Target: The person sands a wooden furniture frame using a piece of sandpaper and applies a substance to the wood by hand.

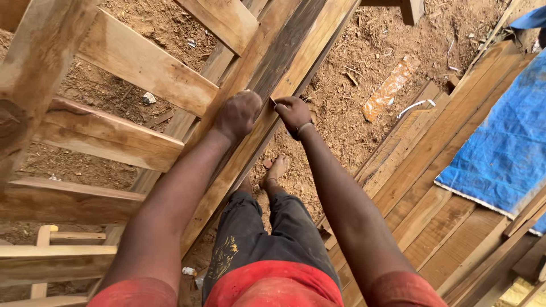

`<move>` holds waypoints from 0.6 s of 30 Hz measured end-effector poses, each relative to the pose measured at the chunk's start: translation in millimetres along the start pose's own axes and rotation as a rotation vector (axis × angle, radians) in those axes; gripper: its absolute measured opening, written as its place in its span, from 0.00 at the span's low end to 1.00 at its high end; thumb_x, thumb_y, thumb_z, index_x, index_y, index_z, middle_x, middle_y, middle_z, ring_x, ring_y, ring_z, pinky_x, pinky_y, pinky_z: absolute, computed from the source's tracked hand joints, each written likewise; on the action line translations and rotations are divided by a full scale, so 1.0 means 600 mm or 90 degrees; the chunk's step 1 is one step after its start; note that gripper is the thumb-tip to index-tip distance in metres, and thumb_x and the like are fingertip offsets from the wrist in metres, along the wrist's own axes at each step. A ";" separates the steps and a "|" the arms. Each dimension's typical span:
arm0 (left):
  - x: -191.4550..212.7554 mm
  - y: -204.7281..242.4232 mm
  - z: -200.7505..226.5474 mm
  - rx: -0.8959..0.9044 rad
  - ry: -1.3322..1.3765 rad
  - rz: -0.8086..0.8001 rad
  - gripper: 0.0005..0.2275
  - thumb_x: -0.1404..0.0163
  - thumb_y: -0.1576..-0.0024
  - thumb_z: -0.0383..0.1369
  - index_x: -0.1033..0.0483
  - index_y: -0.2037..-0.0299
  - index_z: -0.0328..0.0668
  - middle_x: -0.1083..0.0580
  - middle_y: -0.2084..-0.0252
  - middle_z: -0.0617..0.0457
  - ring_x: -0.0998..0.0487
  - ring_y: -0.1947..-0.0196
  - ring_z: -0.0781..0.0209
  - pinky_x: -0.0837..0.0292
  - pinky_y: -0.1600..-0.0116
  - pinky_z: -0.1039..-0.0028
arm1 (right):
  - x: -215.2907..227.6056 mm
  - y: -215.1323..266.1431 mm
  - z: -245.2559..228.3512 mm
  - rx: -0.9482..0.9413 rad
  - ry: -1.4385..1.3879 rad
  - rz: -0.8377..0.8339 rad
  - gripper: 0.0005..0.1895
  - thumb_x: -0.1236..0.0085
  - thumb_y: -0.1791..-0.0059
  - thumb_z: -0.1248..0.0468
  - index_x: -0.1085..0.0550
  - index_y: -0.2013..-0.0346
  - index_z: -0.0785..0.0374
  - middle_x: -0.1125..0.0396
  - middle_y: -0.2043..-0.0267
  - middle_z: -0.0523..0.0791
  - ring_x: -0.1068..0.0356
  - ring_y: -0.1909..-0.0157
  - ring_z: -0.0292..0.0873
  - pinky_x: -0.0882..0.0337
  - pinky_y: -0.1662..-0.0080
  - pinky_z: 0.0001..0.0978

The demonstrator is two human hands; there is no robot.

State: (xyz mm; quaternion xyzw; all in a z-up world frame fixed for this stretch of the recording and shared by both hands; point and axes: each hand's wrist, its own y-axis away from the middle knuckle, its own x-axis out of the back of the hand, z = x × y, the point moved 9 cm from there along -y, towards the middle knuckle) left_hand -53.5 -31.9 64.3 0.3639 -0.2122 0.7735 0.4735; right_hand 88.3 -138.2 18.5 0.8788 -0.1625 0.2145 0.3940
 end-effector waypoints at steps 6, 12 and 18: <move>0.082 0.108 0.024 0.105 0.236 0.289 0.09 0.60 0.43 0.21 0.28 0.62 0.43 0.25 0.67 0.46 0.22 0.66 0.48 0.27 0.62 0.61 | -0.109 0.090 -0.003 -0.034 0.152 -0.083 0.17 0.41 0.51 0.48 0.17 0.55 0.53 0.24 0.51 0.47 0.25 0.50 0.45 0.27 0.44 0.39; -0.021 0.332 0.068 0.279 0.184 0.074 0.04 0.52 0.42 0.28 0.26 0.59 0.42 0.24 0.63 0.40 0.22 0.61 0.38 0.27 0.58 0.54 | -0.206 0.215 0.201 -0.008 0.141 -0.108 0.20 0.41 0.56 0.50 0.17 0.54 0.53 0.25 0.51 0.49 0.27 0.49 0.51 0.29 0.43 0.42; -0.068 0.469 0.104 0.242 0.086 -0.109 0.06 0.50 0.45 0.28 0.25 0.59 0.45 0.23 0.61 0.44 0.21 0.59 0.41 0.26 0.57 0.55 | -0.081 0.350 0.499 -0.224 0.040 0.108 0.22 0.40 0.59 0.47 0.17 0.58 0.54 0.23 0.54 0.49 0.24 0.52 0.50 0.26 0.46 0.41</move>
